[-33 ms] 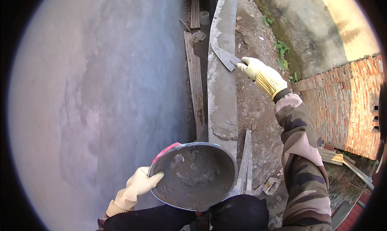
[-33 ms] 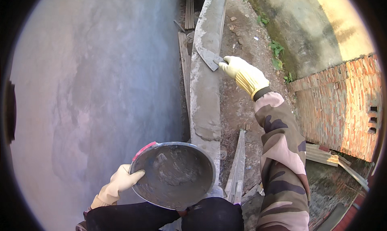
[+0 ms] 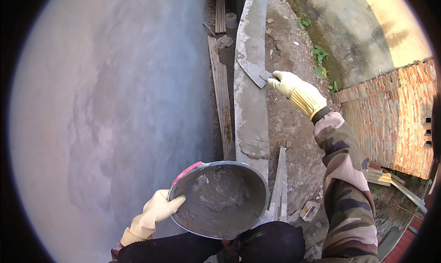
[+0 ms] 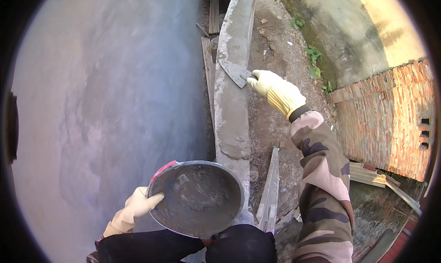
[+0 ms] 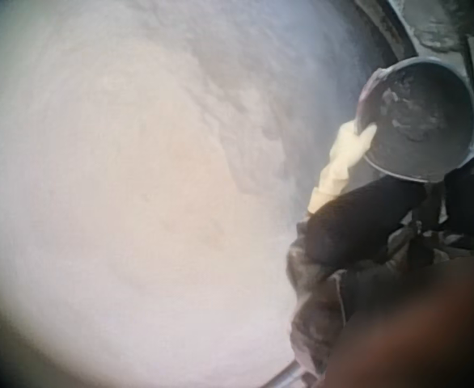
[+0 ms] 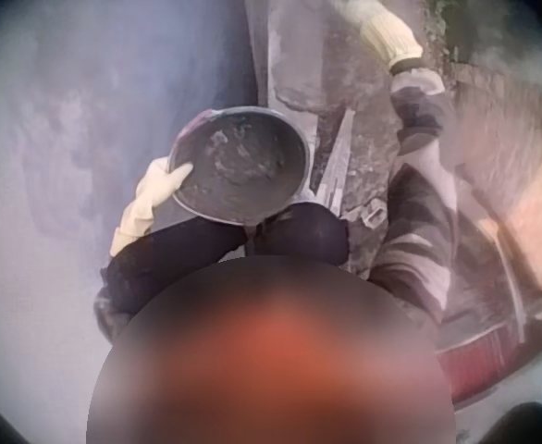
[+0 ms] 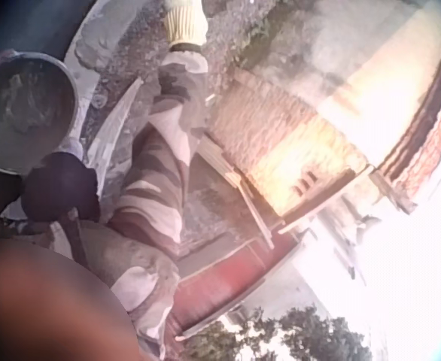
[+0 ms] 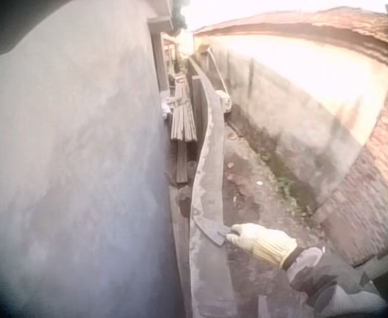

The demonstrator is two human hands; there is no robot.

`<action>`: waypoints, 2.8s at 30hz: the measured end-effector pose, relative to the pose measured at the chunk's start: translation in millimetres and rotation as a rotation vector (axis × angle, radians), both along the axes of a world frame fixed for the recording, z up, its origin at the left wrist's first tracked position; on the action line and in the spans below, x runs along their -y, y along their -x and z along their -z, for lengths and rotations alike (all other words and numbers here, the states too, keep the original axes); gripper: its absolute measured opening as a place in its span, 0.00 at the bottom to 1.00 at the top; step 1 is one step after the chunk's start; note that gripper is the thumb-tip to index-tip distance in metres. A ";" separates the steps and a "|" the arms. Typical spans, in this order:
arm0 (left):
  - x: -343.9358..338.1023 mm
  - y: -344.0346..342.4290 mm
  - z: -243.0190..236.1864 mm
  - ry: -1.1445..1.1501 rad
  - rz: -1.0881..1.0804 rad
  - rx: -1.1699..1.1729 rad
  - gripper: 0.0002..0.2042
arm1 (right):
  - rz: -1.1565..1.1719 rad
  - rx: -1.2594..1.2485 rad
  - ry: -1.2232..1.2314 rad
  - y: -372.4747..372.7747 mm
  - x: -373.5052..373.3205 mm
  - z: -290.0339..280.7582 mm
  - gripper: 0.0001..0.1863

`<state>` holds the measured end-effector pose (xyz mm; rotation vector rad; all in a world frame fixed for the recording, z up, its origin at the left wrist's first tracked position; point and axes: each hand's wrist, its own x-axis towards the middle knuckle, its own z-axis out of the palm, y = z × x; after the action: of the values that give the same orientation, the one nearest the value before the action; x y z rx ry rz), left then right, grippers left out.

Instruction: The person scoops wet cement from a bucket with a trowel and applies it to a narrow concrete ledge along a wall. They repeatedly smooth the cement along the ledge, moving forward and backward to cover the length.

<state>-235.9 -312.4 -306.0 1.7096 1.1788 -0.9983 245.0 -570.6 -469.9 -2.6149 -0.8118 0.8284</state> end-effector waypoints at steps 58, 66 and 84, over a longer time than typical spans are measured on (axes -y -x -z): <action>-57.3 44.2 0.1 -0.086 0.063 0.250 0.12 | -0.189 -0.199 0.030 327.5 177.0 -57.2 0.16; -57.4 46.1 -0.2 -0.171 0.130 0.215 0.13 | 0.110 -0.606 -0.100 331.9 212.5 -68.1 0.21; -58.6 36.7 -3.2 -0.096 0.161 0.236 0.11 | -0.354 0.032 0.066 401.0 203.3 -38.1 0.24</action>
<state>-272.6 -253.9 -302.8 1.9639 0.9620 -0.8170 -156.0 -773.9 -431.7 -2.5836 -1.3020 0.9168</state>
